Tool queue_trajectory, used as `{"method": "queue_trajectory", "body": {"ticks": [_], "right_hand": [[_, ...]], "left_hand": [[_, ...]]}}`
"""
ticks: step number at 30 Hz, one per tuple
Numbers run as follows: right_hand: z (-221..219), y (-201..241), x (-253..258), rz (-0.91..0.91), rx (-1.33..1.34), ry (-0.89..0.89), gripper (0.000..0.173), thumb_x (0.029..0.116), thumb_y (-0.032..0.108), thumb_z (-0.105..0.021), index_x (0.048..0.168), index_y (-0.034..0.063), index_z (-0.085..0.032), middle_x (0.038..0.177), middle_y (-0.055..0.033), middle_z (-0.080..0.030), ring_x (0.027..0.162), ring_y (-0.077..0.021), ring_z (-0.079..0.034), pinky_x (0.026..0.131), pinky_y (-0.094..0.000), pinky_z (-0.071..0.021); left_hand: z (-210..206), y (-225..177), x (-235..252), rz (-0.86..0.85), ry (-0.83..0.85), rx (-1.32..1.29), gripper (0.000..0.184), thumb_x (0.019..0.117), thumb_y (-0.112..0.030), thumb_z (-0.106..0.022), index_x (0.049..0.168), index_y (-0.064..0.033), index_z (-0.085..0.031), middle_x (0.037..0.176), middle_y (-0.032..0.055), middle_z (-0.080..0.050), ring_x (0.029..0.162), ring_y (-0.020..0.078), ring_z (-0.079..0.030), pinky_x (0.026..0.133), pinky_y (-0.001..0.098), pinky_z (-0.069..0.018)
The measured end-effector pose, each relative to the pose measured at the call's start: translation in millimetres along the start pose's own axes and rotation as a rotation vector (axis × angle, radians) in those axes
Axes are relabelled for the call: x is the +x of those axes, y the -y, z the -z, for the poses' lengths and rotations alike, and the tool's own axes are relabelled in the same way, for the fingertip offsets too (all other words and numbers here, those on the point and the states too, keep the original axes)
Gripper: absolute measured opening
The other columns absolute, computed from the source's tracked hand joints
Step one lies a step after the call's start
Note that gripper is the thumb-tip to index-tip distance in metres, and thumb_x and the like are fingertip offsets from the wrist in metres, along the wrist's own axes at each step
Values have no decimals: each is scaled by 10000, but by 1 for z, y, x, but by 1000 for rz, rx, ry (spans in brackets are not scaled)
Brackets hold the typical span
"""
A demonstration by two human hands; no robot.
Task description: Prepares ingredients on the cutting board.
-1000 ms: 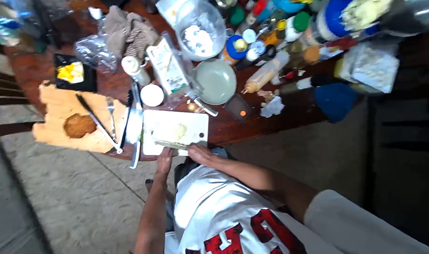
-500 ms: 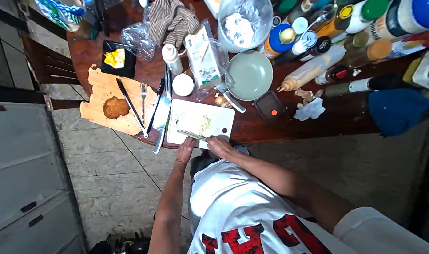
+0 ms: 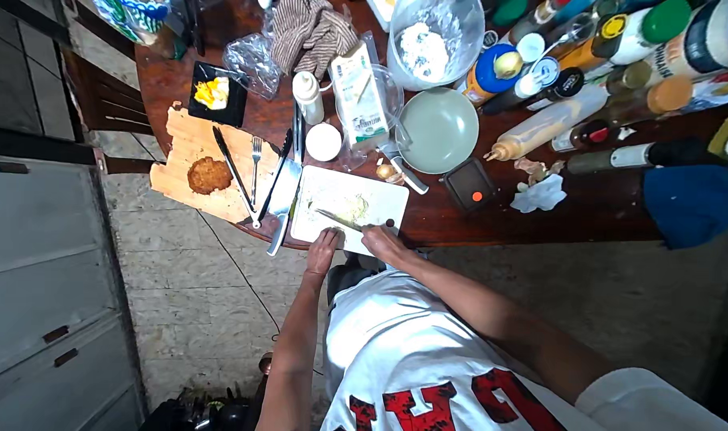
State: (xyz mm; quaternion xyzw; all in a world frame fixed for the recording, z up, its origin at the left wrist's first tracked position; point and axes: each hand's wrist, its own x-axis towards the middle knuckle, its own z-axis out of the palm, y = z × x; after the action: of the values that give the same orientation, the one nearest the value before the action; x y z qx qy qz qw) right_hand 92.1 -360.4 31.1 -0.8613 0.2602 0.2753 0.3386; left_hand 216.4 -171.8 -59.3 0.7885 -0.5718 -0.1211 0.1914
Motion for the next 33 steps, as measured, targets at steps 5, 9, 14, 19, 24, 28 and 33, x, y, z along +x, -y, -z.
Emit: {"method": "queue_trajectory", "body": {"ticks": [5, 9, 14, 19, 24, 28, 33], "right_hand": [[4, 16, -18, 7, -23, 99, 305, 1061, 184, -435, 1187, -7, -638, 1052, -239, -702, 1034, -417, -702, 867, -573, -567], [-3, 17, -11, -18, -51, 126, 319, 1073, 187, -424, 1222, -13, -623, 1089, -251, -696, 1066, -431, -690, 882, -582, -557], [-4, 17, -12, -14, -52, 109, 298, 1062, 171, -437, 1191, -21, -625, 1079, -251, -693, 1060, -431, -690, 880, -573, -561], [-5, 14, -13, -19, -14, 119, 326, 1065, 181, -436, 1249, -13, -623, 1111, -258, -692, 1076, -434, -686, 901, -584, -554], [-2, 15, -10, 2, -21, 123, 308, 1063, 186, -443, 1193, -16, -635, 1088, -249, -693, 1065, -421, -689, 892, -573, -557], [-4, 12, -9, -9, -28, 145, 320, 1069, 180, -426, 1230, -15, -621, 1113, -255, -689, 1087, -428, -682, 905, -576, -553], [-11, 12, 5, 23, -11, 97, 295, 1059, 179, -451, 1190, -3, -642, 1077, -231, -697, 1051, -405, -693, 886, -561, -562]], "left_hand": [[1, -5, 1, 1, -54, 41, 233, 915, 92, -603, 1052, -31, -745, 1070, 122, -723, 1000, 274, -706, 844, 385, -598], [1, -5, 2, 4, -44, 43, 235, 912, 96, -604, 1056, -29, -743, 1078, 123, -722, 996, 277, -709, 835, 386, -604], [3, -5, 2, 21, -8, 18, 216, 931, 88, -587, 1050, -14, -735, 1068, 129, -714, 994, 280, -705, 838, 384, -603], [6, -4, 3, 39, 28, -20, 228, 927, 88, -584, 1079, 7, -734, 1065, 168, -717, 983, 319, -720, 821, 435, -614], [7, -2, 3, 22, 23, -7, 203, 930, 88, -583, 1049, 10, -727, 1037, 155, -709, 965, 294, -714, 822, 408, -611], [5, -2, 2, 10, 13, -2, 202, 933, 93, -579, 1042, 13, -728, 1040, 153, -710, 967, 294, -715, 821, 398, -611], [5, -1, -2, 17, 37, -8, 238, 944, 95, -557, 1096, 9, -719, 1152, 152, -702, 1082, 301, -689, 911, 397, -589]]}}
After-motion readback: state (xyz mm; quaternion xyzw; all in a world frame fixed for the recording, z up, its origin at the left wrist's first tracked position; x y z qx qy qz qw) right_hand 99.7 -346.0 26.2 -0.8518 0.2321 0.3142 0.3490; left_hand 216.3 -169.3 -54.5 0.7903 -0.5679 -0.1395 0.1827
